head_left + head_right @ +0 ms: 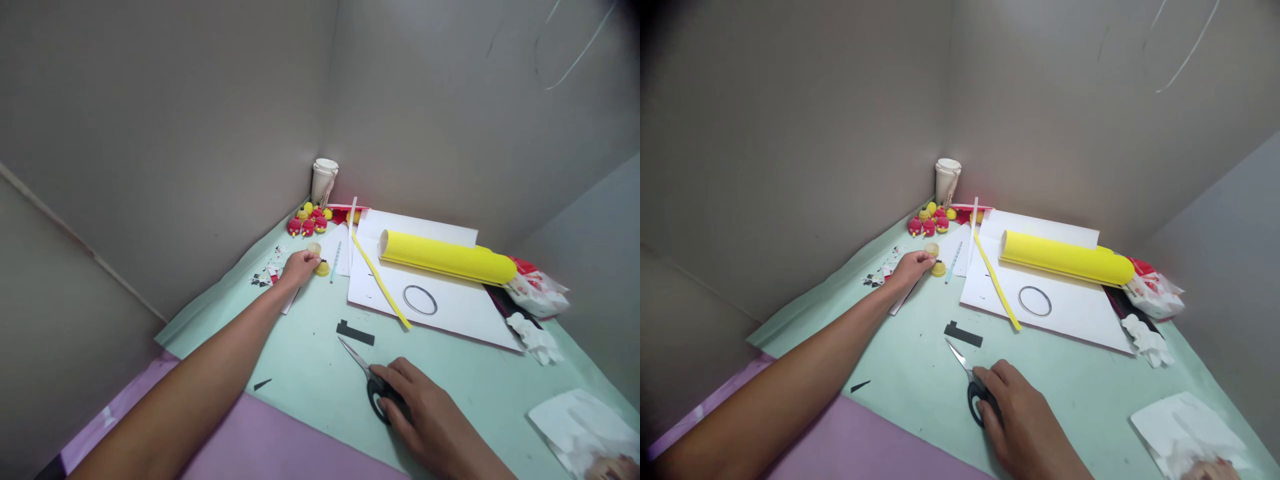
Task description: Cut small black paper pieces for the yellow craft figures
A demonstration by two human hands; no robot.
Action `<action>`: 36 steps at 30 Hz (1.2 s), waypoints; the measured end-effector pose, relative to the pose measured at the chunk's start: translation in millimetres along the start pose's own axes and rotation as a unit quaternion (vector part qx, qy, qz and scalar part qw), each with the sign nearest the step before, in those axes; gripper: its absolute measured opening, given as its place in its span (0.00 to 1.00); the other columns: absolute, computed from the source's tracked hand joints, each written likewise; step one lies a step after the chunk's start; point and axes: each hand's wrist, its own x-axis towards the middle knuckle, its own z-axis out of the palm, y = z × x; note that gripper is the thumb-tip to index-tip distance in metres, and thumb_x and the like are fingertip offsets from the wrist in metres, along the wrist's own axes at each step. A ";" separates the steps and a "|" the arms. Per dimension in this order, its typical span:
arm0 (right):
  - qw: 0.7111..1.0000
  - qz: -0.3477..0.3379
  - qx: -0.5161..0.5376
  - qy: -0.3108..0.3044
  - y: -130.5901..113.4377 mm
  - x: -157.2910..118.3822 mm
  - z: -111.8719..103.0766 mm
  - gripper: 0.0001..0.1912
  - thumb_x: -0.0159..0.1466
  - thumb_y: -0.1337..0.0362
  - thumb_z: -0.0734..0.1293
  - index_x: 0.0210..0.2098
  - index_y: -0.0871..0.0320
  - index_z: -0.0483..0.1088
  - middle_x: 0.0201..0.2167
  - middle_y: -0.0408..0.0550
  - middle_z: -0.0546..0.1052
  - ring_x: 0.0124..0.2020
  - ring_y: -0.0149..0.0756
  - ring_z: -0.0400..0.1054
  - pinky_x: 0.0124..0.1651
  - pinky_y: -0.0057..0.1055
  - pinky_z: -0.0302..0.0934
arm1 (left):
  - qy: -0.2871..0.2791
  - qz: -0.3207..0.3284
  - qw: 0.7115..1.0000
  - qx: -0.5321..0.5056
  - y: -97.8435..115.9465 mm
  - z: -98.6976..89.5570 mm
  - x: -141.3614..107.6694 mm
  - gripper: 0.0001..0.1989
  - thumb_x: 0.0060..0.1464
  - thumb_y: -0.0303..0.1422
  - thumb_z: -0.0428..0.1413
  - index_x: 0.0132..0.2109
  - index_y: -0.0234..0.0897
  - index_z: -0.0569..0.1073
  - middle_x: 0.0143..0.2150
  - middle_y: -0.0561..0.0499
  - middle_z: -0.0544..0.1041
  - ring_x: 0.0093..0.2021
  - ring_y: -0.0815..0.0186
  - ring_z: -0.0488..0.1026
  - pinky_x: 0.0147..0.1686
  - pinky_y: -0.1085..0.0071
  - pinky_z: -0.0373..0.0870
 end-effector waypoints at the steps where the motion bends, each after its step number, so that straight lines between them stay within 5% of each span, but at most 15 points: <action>1: 1.000 -0.001 -0.001 0.002 0.1 0.3 0.4 0.19 0.66 0.66 0.58 0.55 0.50 0.66 0.44 0.49 0.70 0.41 0.38 0.71 0.45 0.33 0.64 | 0.000 0.000 1.000 0.001 -0.1 0.0 0.1 0.07 0.48 0.36 0.56 0.29 0.37 0.74 0.29 0.52 0.76 0.32 0.62 0.70 0.34 0.68 0.62; 28: 0.999 0.006 -0.016 0.031 3.1 -0.7 6.2 0.18 0.65 0.64 0.60 0.53 0.48 0.69 0.41 0.48 0.73 0.38 0.39 0.72 0.40 0.32 0.65 | 0.010 0.007 0.999 -0.038 -2.3 -0.1 2.0 0.09 0.47 0.37 0.56 0.31 0.35 0.75 0.31 0.51 0.76 0.34 0.62 0.70 0.36 0.68 0.62; 36: 0.996 -0.016 -0.043 0.073 5.7 -1.7 11.8 0.18 0.63 0.66 0.61 0.51 0.49 0.71 0.38 0.48 0.74 0.34 0.38 0.73 0.37 0.31 0.64 | 0.015 0.015 0.987 -0.159 30.2 -8.1 -17.8 0.09 0.48 0.38 0.58 0.34 0.36 0.74 0.28 0.54 0.71 0.27 0.70 0.63 0.32 0.71 0.58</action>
